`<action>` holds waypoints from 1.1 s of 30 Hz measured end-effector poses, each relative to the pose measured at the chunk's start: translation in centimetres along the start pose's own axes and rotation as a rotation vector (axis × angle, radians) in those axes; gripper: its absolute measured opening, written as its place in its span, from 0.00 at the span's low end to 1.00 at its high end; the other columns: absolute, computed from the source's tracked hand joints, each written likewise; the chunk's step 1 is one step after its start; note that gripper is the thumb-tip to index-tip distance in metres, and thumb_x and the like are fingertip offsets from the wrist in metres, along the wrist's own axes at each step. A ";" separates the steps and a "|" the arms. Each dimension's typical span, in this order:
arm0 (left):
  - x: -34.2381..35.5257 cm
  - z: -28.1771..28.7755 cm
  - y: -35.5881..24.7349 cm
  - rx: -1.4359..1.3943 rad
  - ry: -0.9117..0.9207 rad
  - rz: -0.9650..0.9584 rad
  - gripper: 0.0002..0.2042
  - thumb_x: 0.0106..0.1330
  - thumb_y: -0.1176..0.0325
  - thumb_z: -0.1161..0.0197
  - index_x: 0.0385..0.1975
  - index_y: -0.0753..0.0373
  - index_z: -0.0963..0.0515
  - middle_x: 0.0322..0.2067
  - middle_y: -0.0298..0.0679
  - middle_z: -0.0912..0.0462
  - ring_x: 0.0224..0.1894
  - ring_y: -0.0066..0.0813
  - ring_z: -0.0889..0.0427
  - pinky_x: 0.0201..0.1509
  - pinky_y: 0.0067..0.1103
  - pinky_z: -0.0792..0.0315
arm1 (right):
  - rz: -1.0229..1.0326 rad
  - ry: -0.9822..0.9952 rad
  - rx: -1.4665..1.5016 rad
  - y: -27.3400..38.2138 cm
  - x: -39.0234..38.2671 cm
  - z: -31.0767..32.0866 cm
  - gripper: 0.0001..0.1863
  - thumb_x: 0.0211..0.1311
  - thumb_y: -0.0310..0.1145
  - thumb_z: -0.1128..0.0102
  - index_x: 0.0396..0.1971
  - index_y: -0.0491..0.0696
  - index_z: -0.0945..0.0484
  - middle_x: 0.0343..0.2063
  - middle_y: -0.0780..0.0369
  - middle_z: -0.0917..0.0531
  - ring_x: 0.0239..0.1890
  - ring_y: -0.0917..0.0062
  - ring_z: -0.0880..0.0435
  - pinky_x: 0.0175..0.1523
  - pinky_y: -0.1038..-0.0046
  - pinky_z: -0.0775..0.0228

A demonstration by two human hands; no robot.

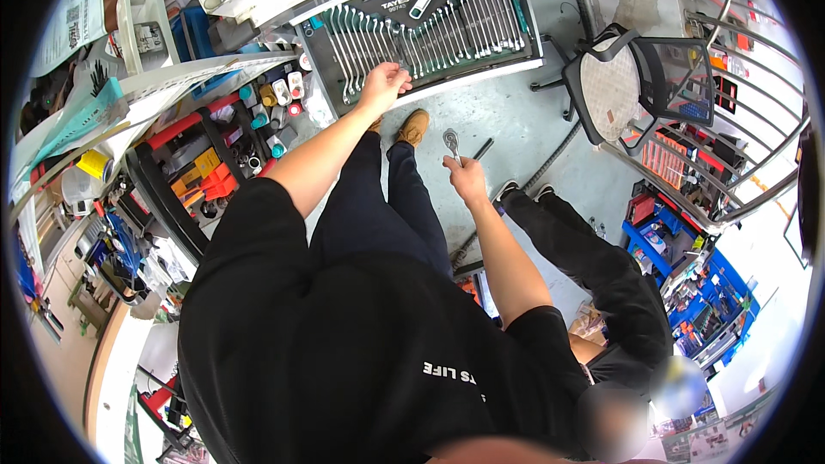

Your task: The person works on a motorcycle engine, using a ratchet and socket to loosen and tighten bolts on the exhaust manifold area. They retrieve a socket from a tool chest and continue adjusting components under the engine while another person works nearby.

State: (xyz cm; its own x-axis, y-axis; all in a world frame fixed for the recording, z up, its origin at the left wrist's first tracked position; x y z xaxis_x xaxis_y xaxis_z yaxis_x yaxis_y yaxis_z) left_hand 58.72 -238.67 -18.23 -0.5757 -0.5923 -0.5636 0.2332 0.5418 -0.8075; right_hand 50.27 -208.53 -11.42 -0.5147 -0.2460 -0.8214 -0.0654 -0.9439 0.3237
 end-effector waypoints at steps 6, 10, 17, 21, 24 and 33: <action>-6.5 -2.4 -9.6 -0.076 0.299 -0.061 0.15 0.74 0.72 0.42 0.55 0.73 0.30 0.41 0.49 0.15 0.41 0.32 0.14 0.47 0.24 0.21 | 0.053 0.001 0.245 2.9 -1.6 1.0 0.21 0.65 0.47 0.37 0.32 0.41 0.13 0.11 0.64 0.25 0.15 0.80 0.28 0.24 0.70 0.38; -11.7 -5.3 -17.0 -0.141 0.491 -0.113 0.15 0.73 0.72 0.40 0.56 0.69 0.30 0.43 0.48 0.15 0.43 0.33 0.14 0.50 0.27 0.21 | 0.111 0.015 0.641 8.1 -5.6 3.1 0.17 0.68 0.42 0.36 0.30 0.42 0.15 0.09 0.70 0.31 0.11 0.86 0.37 0.19 0.77 0.49; -19.4 -9.2 -27.1 -0.116 0.619 -0.218 0.15 0.73 0.73 0.40 0.56 0.73 0.30 0.46 0.48 0.16 0.47 0.33 0.14 0.56 0.27 0.21 | 0.431 -0.033 0.970 18.7 -15.7 11.2 0.15 0.69 0.39 0.36 0.42 0.40 0.17 0.15 0.68 0.25 0.10 0.89 0.37 0.16 0.82 0.50; -22.6 -10.8 -30.3 -0.125 0.692 -0.246 0.15 0.73 0.73 0.40 0.55 0.73 0.29 0.45 0.48 0.16 0.48 0.34 0.14 0.55 0.26 0.21 | 0.652 -0.100 1.068 23.6 -22.3 16.4 0.16 0.69 0.34 0.36 0.49 0.38 0.19 0.27 0.63 0.16 0.11 0.91 0.37 0.16 0.83 0.48; -25.0 -12.6 -31.9 -0.109 0.765 -0.247 0.15 0.73 0.74 0.40 0.55 0.74 0.29 0.45 0.47 0.16 0.48 0.33 0.14 0.56 0.27 0.21 | 0.712 -0.206 1.071 24.8 -25.7 19.1 0.16 0.70 0.31 0.39 0.50 0.35 0.20 0.35 0.57 0.14 0.10 0.89 0.37 0.18 0.84 0.43; -28.5 -17.0 -26.2 0.053 1.035 -0.043 0.16 0.72 0.77 0.40 0.56 0.72 0.31 0.46 0.41 0.18 0.52 0.29 0.17 0.58 0.24 0.23 | 0.508 -0.379 0.927 18.3 -27.6 19.1 0.11 0.63 0.37 0.29 0.33 0.44 0.15 0.21 0.73 0.21 0.19 0.91 0.33 0.23 0.81 0.44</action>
Point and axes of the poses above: each hand's wrist, its own x-axis towards the middle knuckle, its own z-axis out of the back of the hand, y = z × x, the point moved 9 cm from there along x, towards the middle knuckle
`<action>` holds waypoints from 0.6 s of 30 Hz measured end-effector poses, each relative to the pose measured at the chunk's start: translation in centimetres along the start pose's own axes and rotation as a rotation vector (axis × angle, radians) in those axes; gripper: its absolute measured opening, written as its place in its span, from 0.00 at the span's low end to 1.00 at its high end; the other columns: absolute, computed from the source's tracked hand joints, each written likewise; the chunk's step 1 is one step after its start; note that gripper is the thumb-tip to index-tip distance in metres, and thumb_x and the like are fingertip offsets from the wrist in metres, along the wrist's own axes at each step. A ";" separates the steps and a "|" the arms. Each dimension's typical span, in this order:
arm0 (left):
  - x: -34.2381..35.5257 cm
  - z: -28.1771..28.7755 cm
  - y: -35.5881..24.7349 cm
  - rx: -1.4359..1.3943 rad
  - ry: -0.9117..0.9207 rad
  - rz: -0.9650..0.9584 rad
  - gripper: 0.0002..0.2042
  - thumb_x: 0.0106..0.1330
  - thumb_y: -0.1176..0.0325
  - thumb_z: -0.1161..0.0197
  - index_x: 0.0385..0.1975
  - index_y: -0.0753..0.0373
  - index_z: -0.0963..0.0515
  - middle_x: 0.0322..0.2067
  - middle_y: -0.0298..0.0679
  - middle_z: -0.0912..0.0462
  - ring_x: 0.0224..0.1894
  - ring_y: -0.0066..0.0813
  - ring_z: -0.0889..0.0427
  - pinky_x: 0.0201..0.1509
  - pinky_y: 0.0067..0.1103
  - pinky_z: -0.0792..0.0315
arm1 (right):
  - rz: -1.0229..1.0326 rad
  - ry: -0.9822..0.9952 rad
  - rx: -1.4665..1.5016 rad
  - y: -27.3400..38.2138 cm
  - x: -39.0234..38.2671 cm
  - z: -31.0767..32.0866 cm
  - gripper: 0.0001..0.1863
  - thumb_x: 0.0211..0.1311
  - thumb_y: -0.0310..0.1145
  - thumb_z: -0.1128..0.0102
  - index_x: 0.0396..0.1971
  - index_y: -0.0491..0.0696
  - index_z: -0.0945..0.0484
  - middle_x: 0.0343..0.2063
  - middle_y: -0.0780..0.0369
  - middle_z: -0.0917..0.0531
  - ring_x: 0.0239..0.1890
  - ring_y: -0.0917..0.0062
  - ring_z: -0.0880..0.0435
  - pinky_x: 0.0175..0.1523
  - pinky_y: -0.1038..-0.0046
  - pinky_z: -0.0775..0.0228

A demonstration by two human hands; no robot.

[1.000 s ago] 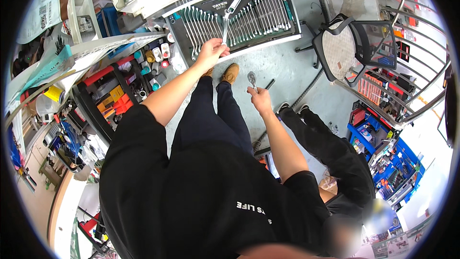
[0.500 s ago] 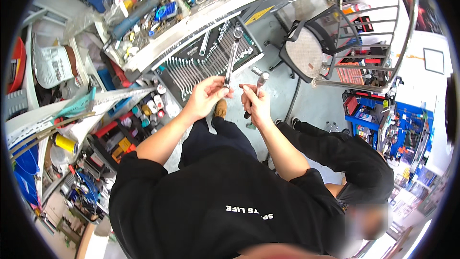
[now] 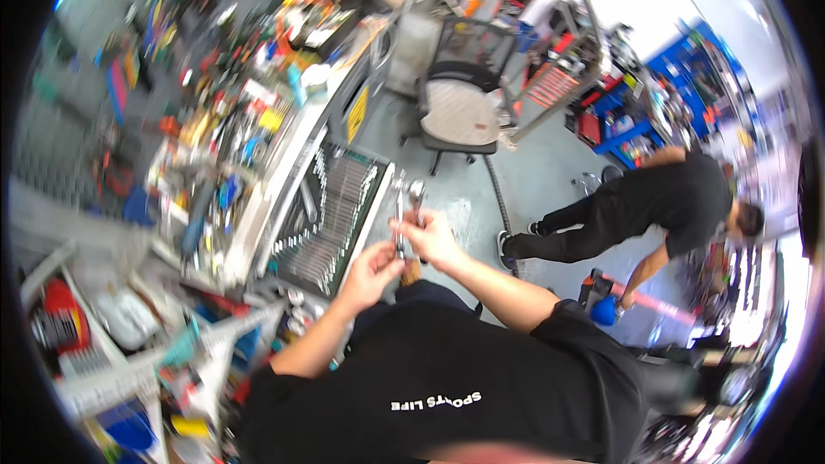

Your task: The person works on a motorcycle engine, using a ratchet and socket to loosen and tighten bolts on the exhaust manifold area. They retrieve a socket from a tool chest and continue adjusting components under the engine while another person works nearby.

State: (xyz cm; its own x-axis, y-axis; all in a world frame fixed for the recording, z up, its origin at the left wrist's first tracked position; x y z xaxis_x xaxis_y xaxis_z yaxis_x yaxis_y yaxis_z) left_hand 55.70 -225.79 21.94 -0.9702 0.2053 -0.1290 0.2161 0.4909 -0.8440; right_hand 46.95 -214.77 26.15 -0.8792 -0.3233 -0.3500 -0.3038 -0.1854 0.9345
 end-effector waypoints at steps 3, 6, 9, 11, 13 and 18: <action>1.8 -1.3 3.3 0.185 0.174 0.154 0.12 0.72 0.74 0.37 0.51 0.72 0.25 0.45 0.43 0.16 0.51 0.28 0.16 0.59 0.25 0.24 | 0.055 -0.057 0.004 -1.6 -2.0 3.4 0.12 0.63 0.35 0.29 0.32 0.40 0.16 0.24 0.70 0.19 0.28 0.89 0.27 0.33 0.78 0.34; 4.5 -2.9 7.3 0.356 0.304 0.283 0.14 0.72 0.71 0.37 0.52 0.72 0.24 0.47 0.45 0.15 0.51 0.29 0.16 0.59 0.25 0.25 | 0.040 -0.177 0.113 -6.8 -3.6 8.7 0.11 0.64 0.34 0.30 0.32 0.40 0.16 0.24 0.67 0.17 0.28 0.87 0.25 0.35 0.77 0.32; 6.9 -5.1 9.8 0.465 0.416 0.378 0.16 0.73 0.68 0.38 0.54 0.72 0.24 0.46 0.47 0.14 0.48 0.30 0.16 0.57 0.25 0.24 | -0.074 -0.314 0.049 -10.5 -6.6 14.0 0.11 0.63 0.34 0.30 0.31 0.40 0.16 0.23 0.65 0.16 0.27 0.85 0.22 0.34 0.74 0.29; 8.4 -8.9 9.9 0.535 0.482 0.422 0.17 0.73 0.67 0.38 0.54 0.72 0.24 0.46 0.47 0.14 0.46 0.30 0.15 0.55 0.25 0.24 | -0.117 -0.454 0.106 -14.2 -9.3 17.9 0.12 0.61 0.36 0.29 0.30 0.41 0.16 0.22 0.65 0.16 0.25 0.84 0.21 0.32 0.73 0.29; 10.1 -11.4 10.2 0.642 0.520 0.475 0.17 0.73 0.66 0.39 0.54 0.72 0.24 0.47 0.46 0.14 0.46 0.30 0.15 0.54 0.25 0.24 | -0.211 -0.571 -0.049 -17.1 -11.3 21.2 0.13 0.59 0.38 0.27 0.30 0.42 0.16 0.22 0.65 0.16 0.24 0.83 0.21 0.32 0.72 0.29; 13.6 -18.5 13.1 0.783 0.702 0.524 0.17 0.75 0.64 0.42 0.56 0.69 0.25 0.49 0.45 0.15 0.48 0.33 0.14 0.56 0.27 0.24 | -0.407 -0.772 0.122 -27.9 -17.2 27.1 0.13 0.55 0.38 0.28 0.24 0.44 0.19 0.17 0.62 0.20 0.18 0.77 0.23 0.25 0.68 0.31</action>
Point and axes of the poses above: each hand's wrist, its own x-axis towards the middle knuckle, its own z-axis out of the back of the hand, y = z × x, the point moved 9 cm from there along x, towards the middle knuckle
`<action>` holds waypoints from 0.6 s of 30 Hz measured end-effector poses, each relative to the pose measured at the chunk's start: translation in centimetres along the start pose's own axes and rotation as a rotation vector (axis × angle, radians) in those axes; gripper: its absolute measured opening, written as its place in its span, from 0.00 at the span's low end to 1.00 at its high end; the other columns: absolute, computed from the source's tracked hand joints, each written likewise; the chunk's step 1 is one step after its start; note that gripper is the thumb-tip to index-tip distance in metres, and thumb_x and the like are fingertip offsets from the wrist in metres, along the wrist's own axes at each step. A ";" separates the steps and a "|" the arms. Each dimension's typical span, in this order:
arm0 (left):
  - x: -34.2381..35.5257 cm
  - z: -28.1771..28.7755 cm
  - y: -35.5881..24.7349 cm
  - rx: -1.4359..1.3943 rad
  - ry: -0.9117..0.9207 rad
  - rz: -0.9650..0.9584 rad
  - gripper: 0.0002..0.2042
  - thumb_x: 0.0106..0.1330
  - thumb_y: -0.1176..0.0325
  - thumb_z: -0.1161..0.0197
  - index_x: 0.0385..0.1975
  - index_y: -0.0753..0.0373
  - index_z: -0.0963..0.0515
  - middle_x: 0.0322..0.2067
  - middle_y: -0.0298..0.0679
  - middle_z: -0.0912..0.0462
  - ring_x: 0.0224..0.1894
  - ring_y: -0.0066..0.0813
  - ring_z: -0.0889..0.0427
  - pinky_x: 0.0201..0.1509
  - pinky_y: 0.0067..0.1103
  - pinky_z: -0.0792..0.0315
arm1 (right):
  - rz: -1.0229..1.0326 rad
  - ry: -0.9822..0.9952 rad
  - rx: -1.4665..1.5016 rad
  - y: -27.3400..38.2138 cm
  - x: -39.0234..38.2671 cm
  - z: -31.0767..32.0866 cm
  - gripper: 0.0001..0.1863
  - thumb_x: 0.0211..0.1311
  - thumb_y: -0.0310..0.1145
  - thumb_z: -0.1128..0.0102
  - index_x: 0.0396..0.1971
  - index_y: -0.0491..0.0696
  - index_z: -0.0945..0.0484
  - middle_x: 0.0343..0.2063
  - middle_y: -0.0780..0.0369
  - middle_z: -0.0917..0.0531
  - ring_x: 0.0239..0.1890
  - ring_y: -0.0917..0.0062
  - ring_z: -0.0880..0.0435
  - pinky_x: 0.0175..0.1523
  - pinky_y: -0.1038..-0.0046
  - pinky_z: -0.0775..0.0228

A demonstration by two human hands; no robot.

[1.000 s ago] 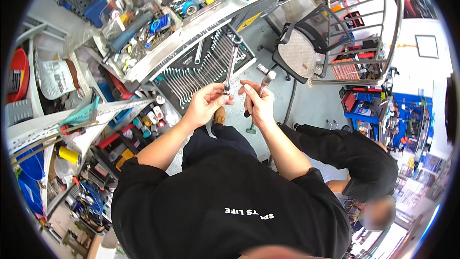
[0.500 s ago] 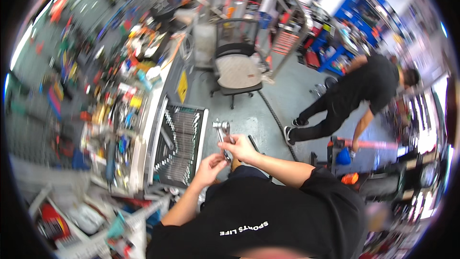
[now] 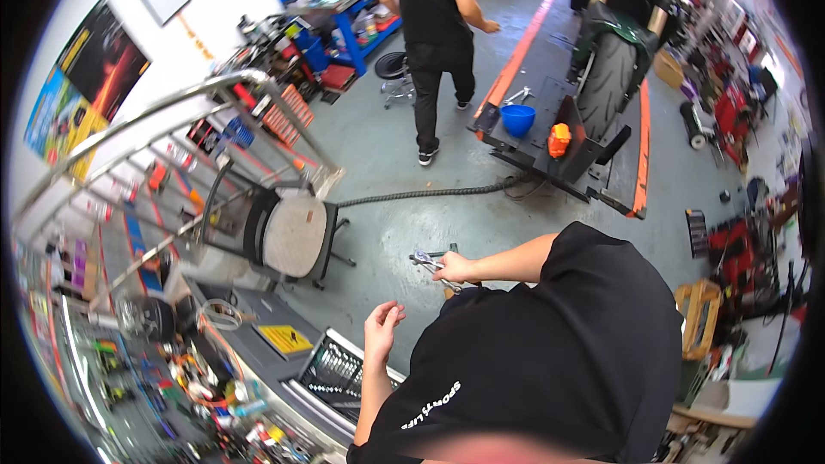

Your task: The person works on a motorcycle engine, using a ratchet and socket to loosen and tighten bolts on the exhaust manifold area. They retrieve a socket from a tool chest and continue adjusting components under the engine while another person works nearby.

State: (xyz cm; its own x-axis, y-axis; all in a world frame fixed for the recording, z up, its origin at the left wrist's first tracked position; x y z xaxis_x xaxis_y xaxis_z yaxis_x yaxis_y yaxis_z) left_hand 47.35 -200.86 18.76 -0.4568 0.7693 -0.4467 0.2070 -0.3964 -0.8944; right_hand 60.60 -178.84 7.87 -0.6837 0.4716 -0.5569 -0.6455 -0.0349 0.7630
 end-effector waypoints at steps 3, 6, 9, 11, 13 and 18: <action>3.4 -1.7 -2.6 0.037 0.058 -0.013 0.18 0.75 0.64 0.42 0.57 0.70 0.25 0.49 0.45 0.15 0.48 0.34 0.14 0.56 0.27 0.24 | -0.283 -0.092 0.126 -7.3 2.1 3.3 0.13 0.51 0.34 0.29 0.18 0.42 0.22 0.13 0.61 0.24 0.10 0.75 0.28 0.15 0.66 0.39; 6.2 -4.0 -4.6 0.061 0.095 0.004 0.17 0.74 0.65 0.40 0.56 0.71 0.24 0.48 0.47 0.14 0.47 0.33 0.14 0.55 0.27 0.24 | -0.490 -0.119 0.207 -15.3 4.7 4.7 0.14 0.50 0.33 0.29 0.15 0.44 0.23 0.11 0.62 0.26 0.10 0.76 0.31 0.14 0.69 0.42; 7.9 -5.6 -5.9 0.097 0.138 0.033 0.17 0.73 0.66 0.39 0.56 0.72 0.24 0.47 0.46 0.14 0.46 0.32 0.14 0.55 0.26 0.24 | -0.586 -0.074 0.149 -21.0 6.8 5.5 0.12 0.49 0.31 0.29 0.14 0.46 0.23 0.11 0.63 0.26 0.11 0.77 0.31 0.15 0.70 0.40; 8.8 -7.9 -6.1 0.102 0.222 0.042 0.18 0.73 0.66 0.39 0.56 0.71 0.24 0.48 0.46 0.14 0.47 0.32 0.15 0.55 0.26 0.24 | -0.645 -0.146 -0.096 -27.9 7.3 7.6 0.11 0.42 0.35 0.26 0.18 0.45 0.19 0.18 0.60 0.18 0.15 0.75 0.22 0.20 0.68 0.30; 9.3 -7.6 -6.3 0.142 0.253 0.039 0.17 0.73 0.65 0.39 0.55 0.70 0.23 0.46 0.44 0.14 0.47 0.29 0.15 0.54 0.25 0.24 | -0.641 -0.043 -0.279 -30.0 7.5 7.1 0.13 0.42 0.38 0.26 0.24 0.44 0.15 0.24 0.57 0.15 0.20 0.72 0.18 0.24 0.67 0.25; 10.9 -6.4 -6.7 0.295 0.273 -0.019 0.18 0.73 0.62 0.38 0.55 0.69 0.22 0.45 0.42 0.14 0.46 0.28 0.16 0.53 0.25 0.24 | -0.711 0.384 -0.462 -39.7 3.8 4.9 0.15 0.54 0.38 0.35 0.13 0.48 0.22 0.13 0.59 0.21 0.15 0.69 0.22 0.22 0.65 0.30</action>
Point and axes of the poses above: each hand's wrist, its own x-axis towards the middle knuckle, its own z-axis out of the back of the hand, y = z × x, the point moved 9 cm from there along x, towards the middle knuckle
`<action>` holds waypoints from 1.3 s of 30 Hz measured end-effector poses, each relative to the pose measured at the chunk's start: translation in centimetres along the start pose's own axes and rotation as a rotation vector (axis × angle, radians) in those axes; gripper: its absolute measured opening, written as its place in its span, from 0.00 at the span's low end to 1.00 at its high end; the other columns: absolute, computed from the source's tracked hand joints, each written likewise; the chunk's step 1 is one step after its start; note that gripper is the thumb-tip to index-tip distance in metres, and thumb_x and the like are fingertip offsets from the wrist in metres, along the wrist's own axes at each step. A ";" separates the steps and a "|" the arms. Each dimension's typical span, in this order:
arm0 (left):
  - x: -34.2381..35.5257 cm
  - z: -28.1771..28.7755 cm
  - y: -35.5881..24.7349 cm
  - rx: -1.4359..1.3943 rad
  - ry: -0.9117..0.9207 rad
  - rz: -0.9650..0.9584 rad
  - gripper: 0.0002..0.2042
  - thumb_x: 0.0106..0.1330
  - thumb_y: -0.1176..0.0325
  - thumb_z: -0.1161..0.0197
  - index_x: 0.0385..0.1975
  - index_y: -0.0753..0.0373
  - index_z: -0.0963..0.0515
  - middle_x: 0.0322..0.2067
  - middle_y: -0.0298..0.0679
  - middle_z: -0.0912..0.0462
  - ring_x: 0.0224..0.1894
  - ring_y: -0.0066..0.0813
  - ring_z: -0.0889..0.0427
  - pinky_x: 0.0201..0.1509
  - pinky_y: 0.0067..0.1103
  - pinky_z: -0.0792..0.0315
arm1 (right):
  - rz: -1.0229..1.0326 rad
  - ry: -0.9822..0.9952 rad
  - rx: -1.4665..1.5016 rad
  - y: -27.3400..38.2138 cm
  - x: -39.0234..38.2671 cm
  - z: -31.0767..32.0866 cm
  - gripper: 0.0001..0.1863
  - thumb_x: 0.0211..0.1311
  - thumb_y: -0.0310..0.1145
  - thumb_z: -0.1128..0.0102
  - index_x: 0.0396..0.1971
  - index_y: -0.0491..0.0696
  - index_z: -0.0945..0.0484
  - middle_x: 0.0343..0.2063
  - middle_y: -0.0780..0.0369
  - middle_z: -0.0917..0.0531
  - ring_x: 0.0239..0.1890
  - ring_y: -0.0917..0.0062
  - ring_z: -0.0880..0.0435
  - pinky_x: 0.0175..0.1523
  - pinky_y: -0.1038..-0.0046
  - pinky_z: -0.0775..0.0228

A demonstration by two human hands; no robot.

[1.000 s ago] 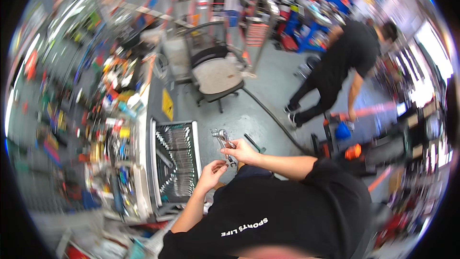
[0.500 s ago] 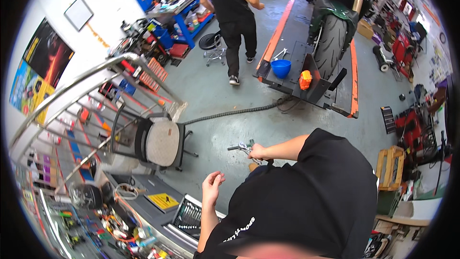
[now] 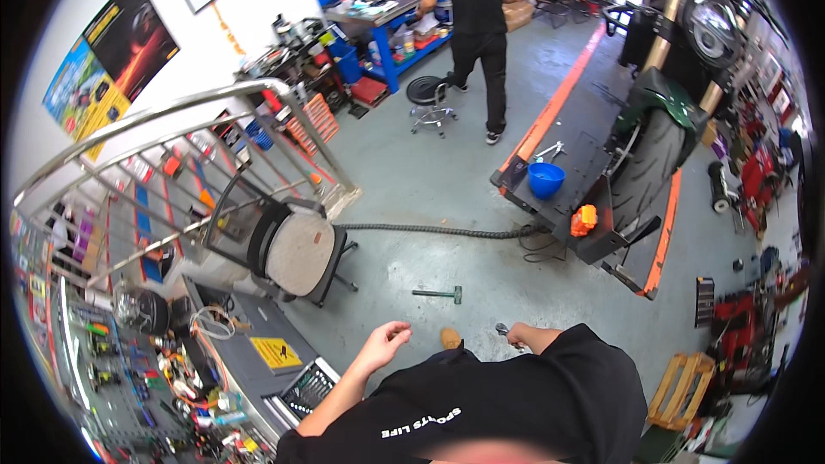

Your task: The person works on a motorcycle engine, using a ratchet and socket to loosen and tighten bolts on the exhaust manifold area. They retrieve a socket from a tool chest and continue adjusting components under the engine while another person works nearby.

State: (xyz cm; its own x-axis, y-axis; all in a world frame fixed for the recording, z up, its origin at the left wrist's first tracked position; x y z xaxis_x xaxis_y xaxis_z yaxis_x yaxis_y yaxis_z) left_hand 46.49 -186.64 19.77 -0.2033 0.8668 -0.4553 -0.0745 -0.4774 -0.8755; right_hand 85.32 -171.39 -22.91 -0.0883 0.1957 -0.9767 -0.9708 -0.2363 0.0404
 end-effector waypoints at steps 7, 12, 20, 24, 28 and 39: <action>-3.1 3.1 1.1 -0.027 -0.083 0.061 0.20 0.72 0.61 0.38 0.56 0.69 0.23 0.47 0.43 0.15 0.48 0.29 0.16 0.55 0.26 0.25 | -0.010 0.066 0.028 0.9 -1.8 -2.4 0.14 0.57 0.34 0.46 0.13 0.48 0.22 0.17 0.59 0.18 0.18 0.67 0.21 0.28 0.62 0.31; -3.7 3.4 2.7 -0.051 -0.071 0.071 0.19 0.73 0.61 0.38 0.56 0.69 0.23 0.47 0.42 0.15 0.48 0.29 0.16 0.55 0.26 0.25 | 0.117 -0.153 0.050 6.7 -1.0 1.3 0.13 0.54 0.39 0.34 0.19 0.45 0.17 0.18 0.57 0.17 0.19 0.68 0.18 0.27 0.63 0.26; -3.2 3.8 4.5 -0.154 -0.058 0.116 0.19 0.74 0.62 0.41 0.57 0.69 0.25 0.50 0.43 0.15 0.49 0.30 0.16 0.55 0.27 0.25 | 0.237 -0.316 0.130 15.6 -3.7 7.1 0.18 0.47 0.43 0.29 0.22 0.40 0.16 0.19 0.57 0.17 0.19 0.71 0.18 0.26 0.66 0.24; -3.2 6.4 12.9 -0.354 -0.135 0.364 0.20 0.76 0.60 0.44 0.60 0.67 0.27 0.52 0.45 0.17 0.51 0.37 0.15 0.52 0.27 0.23 | 0.279 -0.305 0.164 16.5 -6.0 8.4 0.13 0.47 0.38 0.29 0.20 0.42 0.17 0.17 0.58 0.18 0.16 0.72 0.20 0.22 0.67 0.28; -3.8 8.5 26.1 -0.834 -0.402 0.631 0.19 0.76 0.60 0.48 0.60 0.65 0.28 0.52 0.46 0.18 0.48 0.39 0.15 0.47 0.31 0.20 | 0.179 -0.119 0.595 14.1 -6.2 8.5 0.07 0.49 0.30 0.31 0.18 0.44 0.17 0.15 0.60 0.20 0.12 0.73 0.26 0.16 0.68 0.35; 1.1 12.0 26.9 -0.774 -0.325 0.620 0.15 0.75 0.61 0.46 0.54 0.63 0.26 0.46 0.44 0.17 0.40 0.38 0.14 0.38 0.29 0.18 | 1.377 -0.554 1.321 46.5 -51.6 58.6 0.10 0.63 0.34 0.34 0.31 0.43 0.19 0.19 0.66 0.21 0.13 0.85 0.33 0.19 0.77 0.42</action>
State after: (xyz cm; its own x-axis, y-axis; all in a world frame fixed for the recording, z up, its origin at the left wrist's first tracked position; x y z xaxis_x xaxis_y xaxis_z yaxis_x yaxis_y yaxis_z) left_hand 32.51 -200.26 -2.29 -0.2542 0.3657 -0.8954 0.7553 -0.5032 -0.4199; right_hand 31.68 -136.71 41.74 -0.5827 0.8126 -0.0063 0.2904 0.2155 0.9323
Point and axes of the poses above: each hand's wrist, its own x-axis towards the middle knuckle, its own z-axis out of the back of the hand, y = z × x, the point moved 9 cm from there along x, towards the middle knuckle
